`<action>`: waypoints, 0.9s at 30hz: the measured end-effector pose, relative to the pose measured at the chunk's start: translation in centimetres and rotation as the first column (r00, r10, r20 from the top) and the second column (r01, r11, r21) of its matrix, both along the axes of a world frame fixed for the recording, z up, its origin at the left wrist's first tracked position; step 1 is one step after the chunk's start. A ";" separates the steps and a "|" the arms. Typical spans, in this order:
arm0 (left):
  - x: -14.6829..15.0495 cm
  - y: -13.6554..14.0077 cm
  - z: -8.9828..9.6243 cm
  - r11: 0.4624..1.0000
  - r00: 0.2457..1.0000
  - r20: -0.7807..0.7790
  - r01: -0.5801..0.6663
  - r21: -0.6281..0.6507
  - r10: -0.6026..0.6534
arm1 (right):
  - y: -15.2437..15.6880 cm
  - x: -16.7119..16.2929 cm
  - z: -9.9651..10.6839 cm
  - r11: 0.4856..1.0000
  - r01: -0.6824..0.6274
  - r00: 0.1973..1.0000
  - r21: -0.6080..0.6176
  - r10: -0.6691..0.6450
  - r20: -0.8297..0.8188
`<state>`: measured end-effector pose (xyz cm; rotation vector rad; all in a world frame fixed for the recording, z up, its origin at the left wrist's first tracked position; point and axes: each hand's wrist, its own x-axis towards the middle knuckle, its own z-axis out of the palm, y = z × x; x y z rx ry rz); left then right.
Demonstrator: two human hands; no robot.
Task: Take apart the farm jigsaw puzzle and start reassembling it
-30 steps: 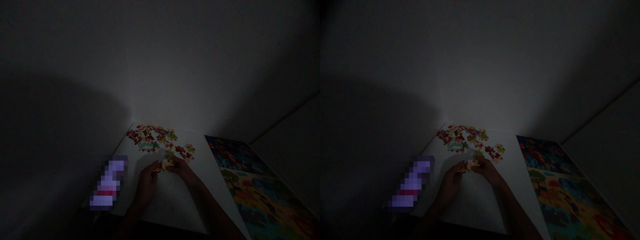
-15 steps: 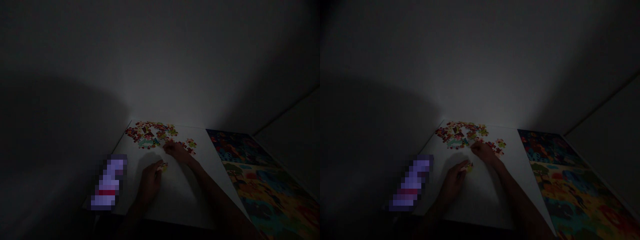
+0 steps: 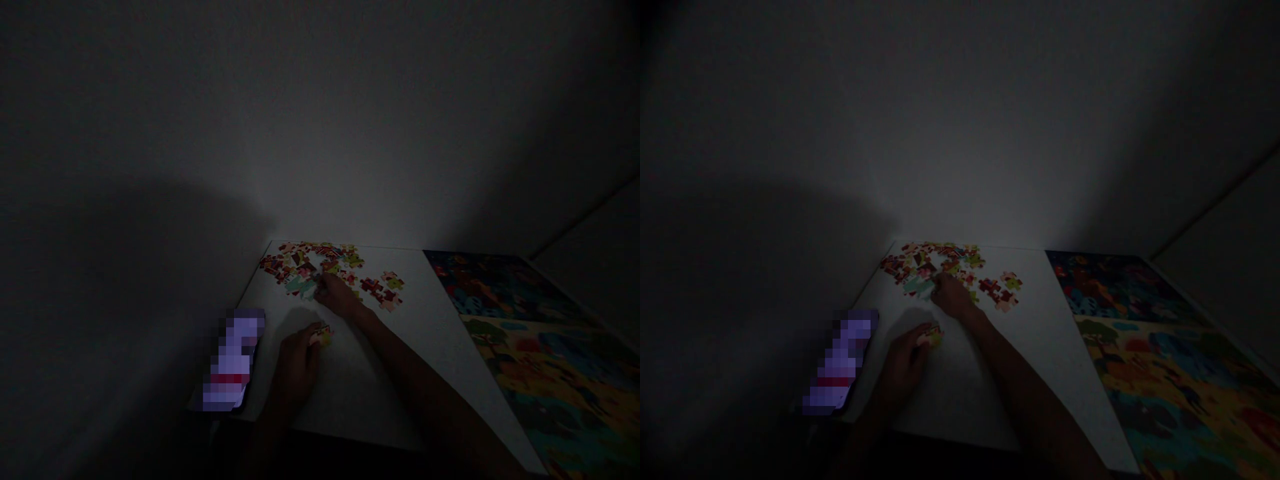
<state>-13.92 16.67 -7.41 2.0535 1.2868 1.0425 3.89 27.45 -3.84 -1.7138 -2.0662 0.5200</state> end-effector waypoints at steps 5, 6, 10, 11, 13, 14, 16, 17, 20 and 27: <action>0.3 -0.1 0.8 1.000 1.000 0.011 0.003 0.019 -0.003 | -1.7 0.9 0.8 0.999 0.031 0.996 -0.041 -0.027 0.090; 0.3 -0.1 1.0 1.000 1.000 0.012 0.004 0.021 -0.004 | -1.8 0.6 0.8 0.999 0.048 0.994 -0.022 -0.045 0.095; 0.1 -0.1 1.2 1.000 0.999 0.017 0.027 0.009 -0.027 | -1.5 -1.5 0.3 0.992 0.116 0.984 0.057 -0.123 0.127; 0.0 -0.1 1.1 1.000 0.999 0.021 0.025 0.001 -0.025 | -1.4 -1.9 0.1 0.991 0.119 0.983 0.067 -0.127 0.131; -0.1 0.0 0.6 1.000 0.999 0.034 -0.001 -0.028 0.002 | -1.2 -2.1 -0.3 0.990 0.116 0.988 0.081 -0.123 0.094; -0.1 0.1 0.4 0.999 0.999 0.041 -0.016 -0.050 0.018 | -1.1 -1.9 -0.5 0.990 0.118 0.992 0.079 -0.121 0.043; -0.2 0.2 0.0 0.995 0.998 0.053 -0.038 -0.097 0.043 | -1.0 -1.0 -0.5 0.992 0.117 0.986 0.049 -0.111 -0.124; -0.2 0.2 -0.1 0.993 0.997 0.054 -0.040 -0.113 0.047 | -1.0 -0.4 -0.4 0.993 0.117 0.967 0.030 -0.107 -0.233; -0.3 0.3 -0.1 0.990 0.998 0.039 -0.041 -0.132 0.047 | -1.9 2.1 0.6 0.998 0.059 0.817 -0.036 -0.069 -0.572; -0.3 0.3 0.3 0.994 1.000 0.006 -0.020 -0.106 0.020 | -7.1 4.3 4.1 0.864 -0.430 0.666 -0.261 0.109 -0.738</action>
